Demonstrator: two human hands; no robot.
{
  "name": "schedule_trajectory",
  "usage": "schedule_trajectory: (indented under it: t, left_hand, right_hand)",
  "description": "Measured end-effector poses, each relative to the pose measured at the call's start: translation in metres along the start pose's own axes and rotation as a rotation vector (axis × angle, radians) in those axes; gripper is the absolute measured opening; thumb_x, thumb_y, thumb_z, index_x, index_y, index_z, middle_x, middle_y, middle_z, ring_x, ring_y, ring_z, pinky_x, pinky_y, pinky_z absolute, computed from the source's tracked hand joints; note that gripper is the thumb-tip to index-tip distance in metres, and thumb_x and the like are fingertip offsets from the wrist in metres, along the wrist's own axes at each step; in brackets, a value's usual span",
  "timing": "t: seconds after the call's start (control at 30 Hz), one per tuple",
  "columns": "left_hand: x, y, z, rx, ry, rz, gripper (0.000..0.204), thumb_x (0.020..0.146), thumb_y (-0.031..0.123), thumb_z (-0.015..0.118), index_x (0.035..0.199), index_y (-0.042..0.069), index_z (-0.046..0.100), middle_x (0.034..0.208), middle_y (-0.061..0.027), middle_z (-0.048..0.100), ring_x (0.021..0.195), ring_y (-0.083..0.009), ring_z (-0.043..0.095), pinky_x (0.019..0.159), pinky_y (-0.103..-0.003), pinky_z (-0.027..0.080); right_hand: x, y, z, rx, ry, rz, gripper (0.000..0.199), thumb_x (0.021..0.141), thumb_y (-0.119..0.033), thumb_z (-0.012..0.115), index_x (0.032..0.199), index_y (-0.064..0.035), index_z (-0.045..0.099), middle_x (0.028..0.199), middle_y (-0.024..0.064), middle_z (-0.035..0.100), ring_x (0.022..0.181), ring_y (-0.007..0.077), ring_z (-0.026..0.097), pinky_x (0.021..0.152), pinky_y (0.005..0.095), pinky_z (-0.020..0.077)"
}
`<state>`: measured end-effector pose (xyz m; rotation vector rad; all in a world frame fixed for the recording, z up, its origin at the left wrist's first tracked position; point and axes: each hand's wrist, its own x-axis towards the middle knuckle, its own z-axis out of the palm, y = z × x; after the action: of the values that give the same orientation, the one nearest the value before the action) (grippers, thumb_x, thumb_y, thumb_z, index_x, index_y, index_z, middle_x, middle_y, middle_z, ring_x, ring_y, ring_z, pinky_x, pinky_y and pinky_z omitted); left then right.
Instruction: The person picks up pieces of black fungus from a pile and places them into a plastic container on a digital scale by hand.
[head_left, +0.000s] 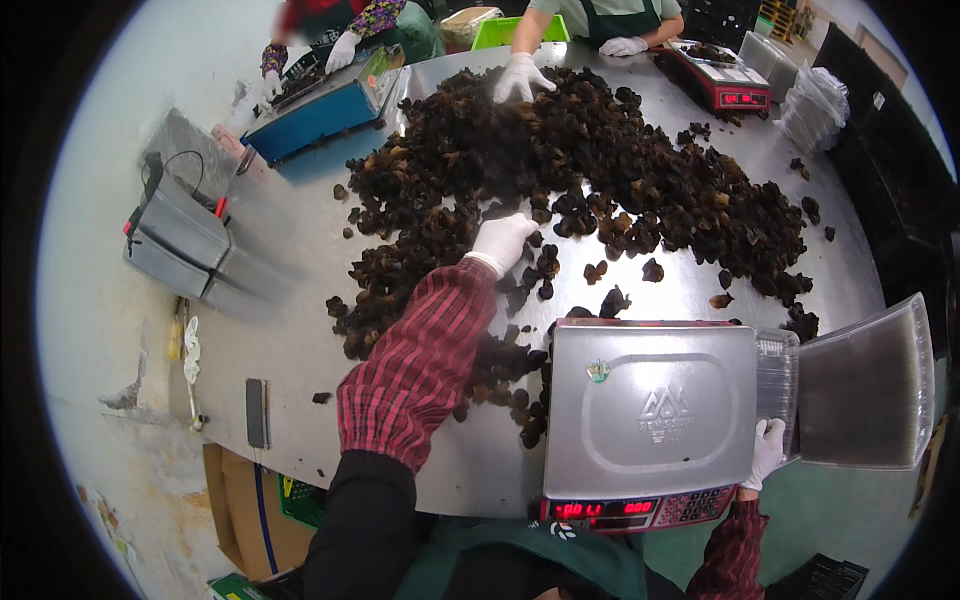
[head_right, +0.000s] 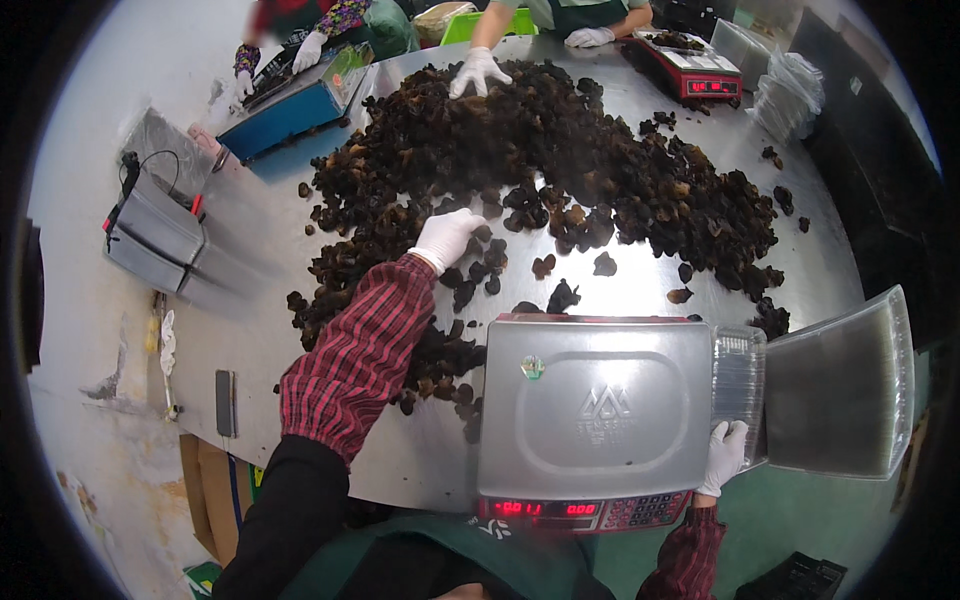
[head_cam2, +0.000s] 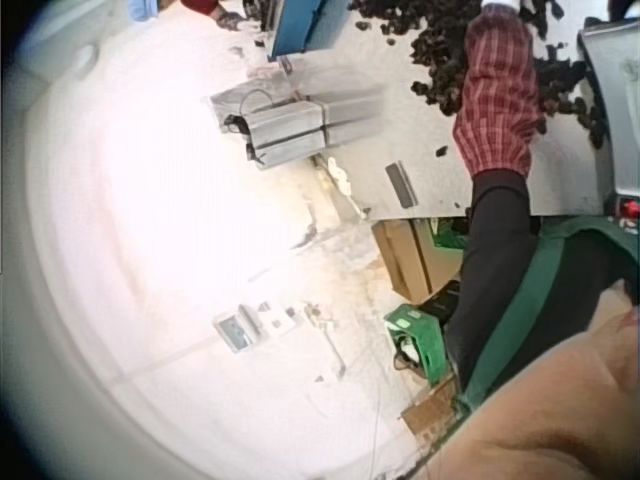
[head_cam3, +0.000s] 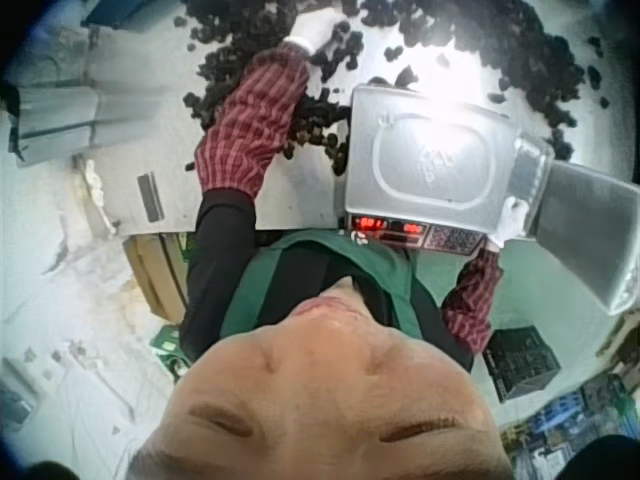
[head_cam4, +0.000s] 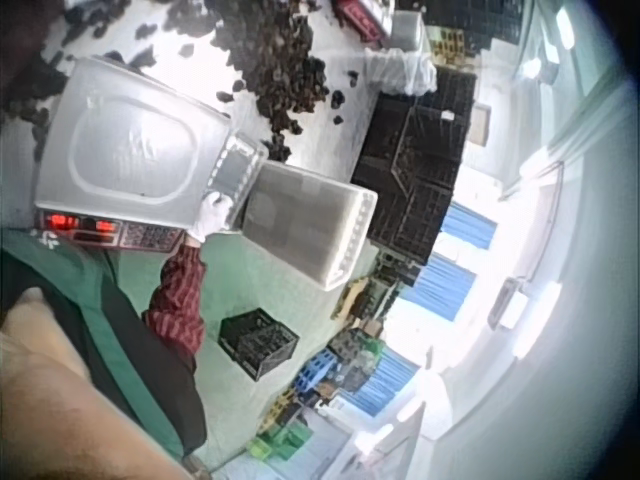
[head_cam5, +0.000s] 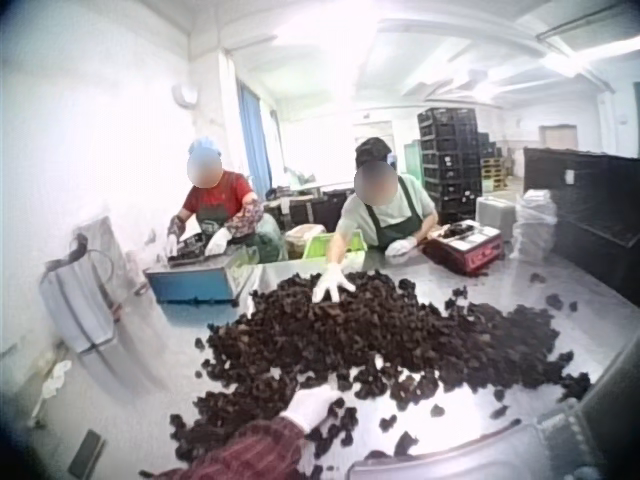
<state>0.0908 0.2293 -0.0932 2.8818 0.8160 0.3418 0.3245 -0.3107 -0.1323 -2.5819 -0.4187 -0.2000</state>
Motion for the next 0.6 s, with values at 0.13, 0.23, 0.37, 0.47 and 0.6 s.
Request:
schedule_trajectory:
  t: [0.13,0.23,0.37,0.47,0.6]
  left_hand:
    - [-0.029,-0.013,-0.013,-0.432,0.12,-0.057,0.024,0.082,0.004,0.061,0.104,0.008,0.068,0.096,-0.0096,0.067,0.087,-0.0283,0.065,0.077,-0.035,0.051]
    - [-0.049,0.006,-0.048,-1.075,-0.07,-0.421,0.015,0.088,0.002,0.06,0.101,0.005,0.067,0.089,-0.0027,0.067,0.083,-0.0103,0.062,0.07,-0.027,0.049]
    - [-0.071,-0.006,-0.044,-2.053,0.059,-0.527,0.01,0.09,0.006,0.058,0.099,0.004,0.061,0.091,-0.0084,0.064,0.088,-0.0223,0.063,0.084,-0.045,0.055]
    - [-0.056,0.004,-0.036,-2.349,0.071,-0.556,0.008,0.088,0.011,0.062,0.093,0.004,0.063,0.086,-0.0087,0.066,0.079,-0.025,0.064,0.079,-0.045,0.057]
    - [-0.026,0.018,-0.012,-1.506,0.148,-0.649,0.011,0.088,0.016,0.066,0.092,0.007,0.067,0.086,-0.0034,0.065,0.074,-0.0171,0.062,0.064,-0.03,0.051]
  right_hand:
    - [0.004,-0.005,-0.001,0.005,-0.044,0.019,0.019,0.093,-0.019,0.056,0.094,-0.0001,0.053,0.083,0.0196,0.059,0.076,0.0367,0.057,0.071,0.0418,0.0452]
    - [0.004,0.002,0.005,-0.045,0.039,-0.032,0.021,0.092,-0.02,0.056,0.092,0.0004,0.052,0.081,0.0193,0.058,0.073,0.0363,0.057,0.07,0.0431,0.0446]
    - [0.007,-0.012,-0.002,-0.063,-0.084,0.055,0.022,0.091,-0.023,0.056,0.091,-0.0009,0.053,0.082,0.02,0.06,0.076,0.0378,0.059,0.07,0.0447,0.0446]
    - [0.005,0.012,0.012,-0.052,0.072,-0.02,0.023,0.091,-0.023,0.055,0.085,-0.0019,0.05,0.076,0.0184,0.058,0.071,0.0377,0.057,0.067,0.0464,0.0431]
    - [0.004,0.0,0.003,-0.053,0.006,-0.021,0.022,0.091,-0.023,0.055,0.086,-0.0025,0.049,0.074,0.0179,0.058,0.07,0.0382,0.057,0.065,0.0476,0.0429]
